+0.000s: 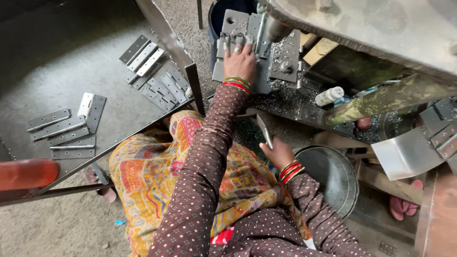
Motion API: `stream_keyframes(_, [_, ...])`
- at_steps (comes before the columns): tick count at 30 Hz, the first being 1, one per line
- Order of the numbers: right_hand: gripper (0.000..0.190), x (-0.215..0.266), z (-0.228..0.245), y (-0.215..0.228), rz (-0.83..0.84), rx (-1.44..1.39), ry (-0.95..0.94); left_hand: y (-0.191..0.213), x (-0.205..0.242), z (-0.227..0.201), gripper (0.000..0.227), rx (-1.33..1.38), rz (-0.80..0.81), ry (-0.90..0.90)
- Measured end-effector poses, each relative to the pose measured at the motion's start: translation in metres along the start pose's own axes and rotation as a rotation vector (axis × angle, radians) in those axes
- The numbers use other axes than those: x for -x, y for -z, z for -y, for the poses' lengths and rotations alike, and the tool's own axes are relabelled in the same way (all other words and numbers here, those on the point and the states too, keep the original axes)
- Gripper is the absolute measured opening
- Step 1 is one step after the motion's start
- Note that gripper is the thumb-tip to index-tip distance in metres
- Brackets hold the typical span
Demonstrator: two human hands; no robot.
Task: The person sits on the floor and operates a drill press to drill holes into metal hinge plates. They pick up each plate, position it under the drill, activate the machine, and then place the finished piece on a nearby metal table.
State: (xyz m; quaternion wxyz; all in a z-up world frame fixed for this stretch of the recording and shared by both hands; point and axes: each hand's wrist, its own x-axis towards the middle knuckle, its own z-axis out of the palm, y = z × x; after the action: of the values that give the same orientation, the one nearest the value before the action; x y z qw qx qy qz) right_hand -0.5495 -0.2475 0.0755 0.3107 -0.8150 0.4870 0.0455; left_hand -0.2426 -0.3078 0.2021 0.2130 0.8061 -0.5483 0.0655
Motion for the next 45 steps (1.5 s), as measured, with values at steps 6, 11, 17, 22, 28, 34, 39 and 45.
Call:
stream_keyframes(6, [0.046,-0.026,-0.030,-0.097,-0.339,0.033,0.092,0.005,-0.005,0.002,0.026,-0.036,0.049,0.000])
stream_keyframes(11, [0.041,-0.022,-0.022,-0.074,-0.187,-0.051,0.060,0.013,-0.011,0.000,0.029,-0.062,0.108,-0.013])
stream_keyframes(17, [0.056,0.018,0.024,0.029,0.021,0.011,-0.058,0.035,0.035,-0.011,0.028,-0.013,0.214,-0.036])
stream_keyframes(22, [0.050,0.021,0.047,0.049,-0.084,-0.032,0.071,0.065,0.122,-0.042,0.033,-0.164,-0.098,-0.119])
stream_keyframes(28, [0.050,0.026,0.042,0.040,-0.154,-0.121,0.128,0.088,0.140,-0.025,0.021,0.010,-0.324,-0.359])
stream_keyframes(34, [0.042,0.023,0.049,0.043,-0.039,-0.044,-0.013,0.107,0.100,-0.035,0.021,0.338,-0.473,-0.203])
stream_keyframes(39, [0.042,0.025,0.052,0.046,-0.043,-0.024,-0.008,0.068,0.053,-0.045,0.009,-0.095,-0.426,-0.229])
stream_keyframes(45, [0.046,0.018,0.046,0.043,-0.048,-0.072,0.000,0.026,0.055,-0.008,0.049,-0.115,0.000,-0.070])
